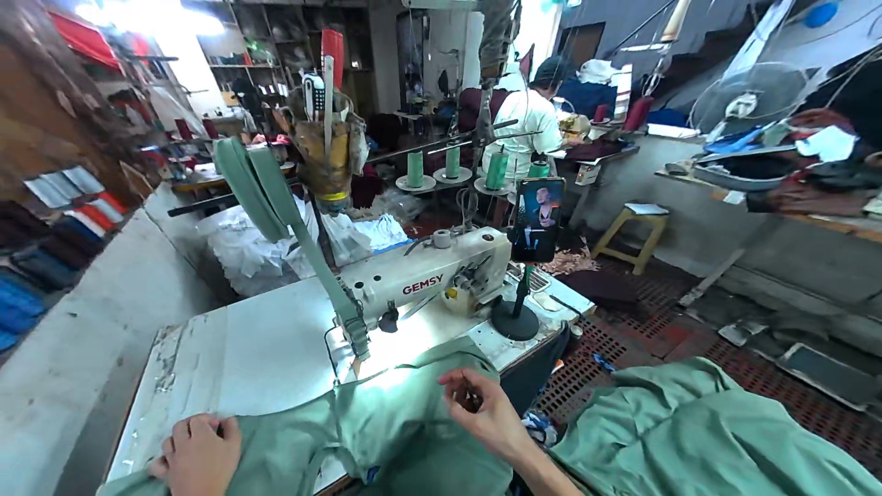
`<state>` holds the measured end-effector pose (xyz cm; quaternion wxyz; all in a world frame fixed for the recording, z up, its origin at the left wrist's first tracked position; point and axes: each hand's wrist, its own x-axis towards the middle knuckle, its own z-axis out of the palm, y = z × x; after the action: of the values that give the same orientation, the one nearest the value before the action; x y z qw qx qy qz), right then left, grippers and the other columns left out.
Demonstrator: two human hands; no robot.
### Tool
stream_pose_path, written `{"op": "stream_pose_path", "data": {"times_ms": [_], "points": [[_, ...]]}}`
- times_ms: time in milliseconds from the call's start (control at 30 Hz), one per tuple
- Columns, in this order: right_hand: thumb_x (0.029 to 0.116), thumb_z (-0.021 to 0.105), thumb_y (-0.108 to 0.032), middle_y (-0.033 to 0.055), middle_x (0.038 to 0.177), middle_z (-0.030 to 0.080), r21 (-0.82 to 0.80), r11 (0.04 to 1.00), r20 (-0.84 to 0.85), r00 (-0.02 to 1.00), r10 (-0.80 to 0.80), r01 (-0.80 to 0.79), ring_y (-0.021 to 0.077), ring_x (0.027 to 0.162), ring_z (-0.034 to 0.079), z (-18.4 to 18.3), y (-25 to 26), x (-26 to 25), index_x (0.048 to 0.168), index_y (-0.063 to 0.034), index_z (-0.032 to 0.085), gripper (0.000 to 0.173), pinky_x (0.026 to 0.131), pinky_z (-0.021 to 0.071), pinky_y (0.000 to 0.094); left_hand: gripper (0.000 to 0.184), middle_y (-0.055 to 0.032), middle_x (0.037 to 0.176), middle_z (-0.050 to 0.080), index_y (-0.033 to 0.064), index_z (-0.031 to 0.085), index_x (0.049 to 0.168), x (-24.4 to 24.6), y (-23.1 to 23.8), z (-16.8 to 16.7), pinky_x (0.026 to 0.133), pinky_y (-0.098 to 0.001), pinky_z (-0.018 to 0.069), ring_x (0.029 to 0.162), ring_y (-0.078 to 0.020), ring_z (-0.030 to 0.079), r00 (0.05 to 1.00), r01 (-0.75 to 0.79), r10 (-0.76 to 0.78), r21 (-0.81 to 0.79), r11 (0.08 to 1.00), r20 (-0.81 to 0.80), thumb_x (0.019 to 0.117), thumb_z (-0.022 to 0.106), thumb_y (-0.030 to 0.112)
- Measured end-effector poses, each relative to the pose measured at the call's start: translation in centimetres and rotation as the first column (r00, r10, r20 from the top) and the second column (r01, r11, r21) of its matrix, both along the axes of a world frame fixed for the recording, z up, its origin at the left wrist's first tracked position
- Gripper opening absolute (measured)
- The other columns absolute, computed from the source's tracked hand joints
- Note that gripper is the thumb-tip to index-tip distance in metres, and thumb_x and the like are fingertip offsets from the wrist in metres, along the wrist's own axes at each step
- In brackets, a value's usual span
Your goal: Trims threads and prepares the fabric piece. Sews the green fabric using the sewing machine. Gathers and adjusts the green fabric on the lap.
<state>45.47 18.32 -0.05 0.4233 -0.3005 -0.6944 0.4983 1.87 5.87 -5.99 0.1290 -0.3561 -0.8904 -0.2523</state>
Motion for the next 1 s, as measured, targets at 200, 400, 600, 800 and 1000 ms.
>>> {"op": "stream_pose_path", "data": {"times_ms": [200, 400, 600, 800, 1000], "points": [[0.0893, 0.070, -0.005, -0.0041, 0.087, 0.068, 0.014, 0.996, -0.145, 0.985, 0.092, -0.091, 0.0014, 0.068, 0.060, 1.2, -1.0, -0.5, 0.117, -0.0054, 0.069, 0.028, 0.058, 0.0500, 0.0176, 0.030, -0.0380, 0.130, 0.056, -0.0088, 0.065, 0.108, 0.5, -0.4, 0.3, 0.104, -0.0796, 0.0278, 0.126, -0.0600, 0.049, 0.999, 0.027, -0.028, 0.037, 0.999, 0.020, 0.0956, 0.062, 0.018], [0.0908, 0.071, -0.004, -0.0025, 0.088, 0.069, -0.180, 0.961, -0.363, 0.922, 0.136, -0.212, -0.0011, 0.059, 0.054, 1.2, -2.3, -0.2, 0.120, -0.0118, 0.067, 0.030, 0.048, 0.0436, 0.0143, 0.031, -0.0360, 0.123, 0.060, -0.0081, 0.065, 0.112, 0.4, -0.4, 0.3, 0.099, -0.0789, 0.0322, 0.120, -0.0596, 0.053, 0.995, 0.096, -0.087, 0.237, 0.967, -0.047, 0.0976, 0.060, 0.019], [0.1023, 0.052, -0.007, -0.0040, 0.092, 0.070, -0.275, 0.926, -0.247, 0.949, 0.194, -0.261, -0.0016, 0.061, 0.055, -1.7, -5.5, -3.1, 0.122, -0.0075, 0.064, 0.023, 0.051, 0.0453, 0.0155, 0.034, -0.0150, 0.112, 0.067, -0.0131, 0.054, 0.118, 15.4, -2.3, 3.3, 0.093, -0.0301, 0.0546, 0.105, -0.0113, 0.065, 0.873, 0.263, -0.474, 0.712, 0.651, 0.111, 0.1051, 0.054, 0.019], [0.1121, 0.031, -0.035, 0.0131, 0.141, 0.061, 0.196, 0.960, 0.233, 0.961, 0.152, -0.199, 0.0262, 0.134, 0.053, -5.3, -8.5, -5.4, 0.117, -0.0058, 0.074, 0.052, 0.113, 0.0427, 0.0469, 0.036, -0.0090, 0.117, 0.065, -0.0158, 0.046, 0.131, 31.1, -5.7, -0.7, 0.098, -0.0225, 0.0526, 0.108, 0.0009, 0.062, 0.348, 0.142, -0.734, 0.741, 0.656, 0.583, 0.1081, 0.037, 0.010], [0.1043, 0.061, -0.025, 0.0039, 0.105, 0.071, 0.064, 0.982, -0.071, 0.981, 0.180, -0.176, 0.0127, 0.096, 0.069, -3.5, -7.1, -4.3, 0.132, -0.0048, 0.062, 0.034, 0.088, 0.0595, 0.0332, 0.032, -0.0029, 0.088, 0.062, -0.0069, 0.052, 0.128, 28.9, -7.9, -0.1, 0.063, -0.0211, 0.0509, 0.070, -0.0027, 0.057, 0.422, 0.146, -0.627, 0.633, 0.760, 0.655, 0.1092, 0.039, 0.015]]}}
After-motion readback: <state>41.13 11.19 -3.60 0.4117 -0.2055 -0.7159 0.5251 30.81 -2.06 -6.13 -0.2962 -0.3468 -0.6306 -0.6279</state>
